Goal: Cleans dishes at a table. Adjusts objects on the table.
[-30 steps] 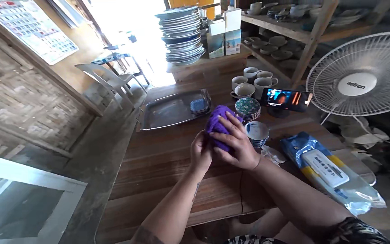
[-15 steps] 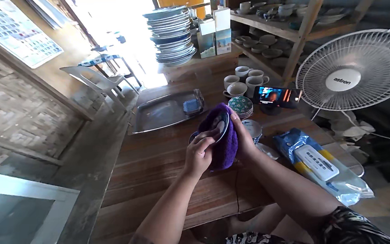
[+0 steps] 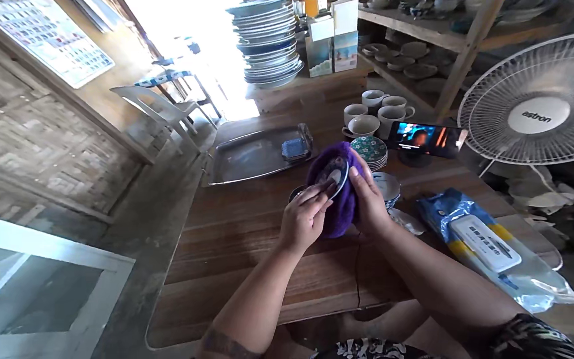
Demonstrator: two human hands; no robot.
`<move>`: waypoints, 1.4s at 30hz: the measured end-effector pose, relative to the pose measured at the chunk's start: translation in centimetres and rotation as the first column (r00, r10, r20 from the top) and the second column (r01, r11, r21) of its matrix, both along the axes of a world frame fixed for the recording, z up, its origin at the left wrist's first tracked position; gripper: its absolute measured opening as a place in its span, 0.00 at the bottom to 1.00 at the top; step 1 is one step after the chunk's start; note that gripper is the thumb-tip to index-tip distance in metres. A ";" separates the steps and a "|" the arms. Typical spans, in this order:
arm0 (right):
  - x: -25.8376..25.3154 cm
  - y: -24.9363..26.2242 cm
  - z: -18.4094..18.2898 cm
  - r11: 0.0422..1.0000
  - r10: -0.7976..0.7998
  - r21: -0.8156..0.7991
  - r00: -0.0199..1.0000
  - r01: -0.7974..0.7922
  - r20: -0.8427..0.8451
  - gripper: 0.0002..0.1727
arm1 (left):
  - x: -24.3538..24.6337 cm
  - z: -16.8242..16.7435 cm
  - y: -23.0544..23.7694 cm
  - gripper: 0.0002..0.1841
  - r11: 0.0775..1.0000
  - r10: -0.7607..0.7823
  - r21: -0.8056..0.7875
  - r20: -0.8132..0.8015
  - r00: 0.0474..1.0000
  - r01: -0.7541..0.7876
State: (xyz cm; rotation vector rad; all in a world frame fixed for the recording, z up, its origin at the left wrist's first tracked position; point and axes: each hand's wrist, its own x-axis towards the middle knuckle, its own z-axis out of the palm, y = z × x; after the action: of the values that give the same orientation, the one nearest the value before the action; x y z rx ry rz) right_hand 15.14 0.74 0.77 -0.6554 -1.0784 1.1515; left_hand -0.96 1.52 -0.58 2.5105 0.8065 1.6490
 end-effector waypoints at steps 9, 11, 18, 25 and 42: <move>1.6 0.2 1.2 0.952 0.112 -0.289 0.994 -0.101 0.021 0.27 | -1.1 0.4 1.2 0.08 0.995 -0.030 0.099 -0.021 0.999 0.031; 1.9 0.3 1.4 0.943 0.107 -0.323 0.992 -0.082 0.061 0.27 | -1.5 0.9 1.1 0.08 0.994 -0.006 0.111 0.024 1.000 0.004; 4.1 0.6 1.0 0.831 0.529 -0.202 0.622 -0.519 0.577 0.21 | -4.0 1.1 2.7 0.10 0.969 0.216 0.062 0.258 0.942 -0.239; 2.1 -1.2 3.0 0.731 0.408 -0.329 -0.003 -0.598 0.913 0.16 | -6.1 1.9 4.9 0.12 0.900 0.435 -0.073 0.154 0.887 -0.429; 13.0 -4.3 6.8 0.961 -0.218 0.243 0.178 -0.133 0.960 0.21 | -10.2 0.7 12.5 0.18 0.650 0.387 -0.308 -0.653 0.651 -0.695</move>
State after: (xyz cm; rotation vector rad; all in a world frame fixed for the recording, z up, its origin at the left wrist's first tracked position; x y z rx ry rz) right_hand 28.17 -3.58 7.56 -1.2762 -2.2970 0.3129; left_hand -11.18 14.00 0.08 2.3852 1.9732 0.5270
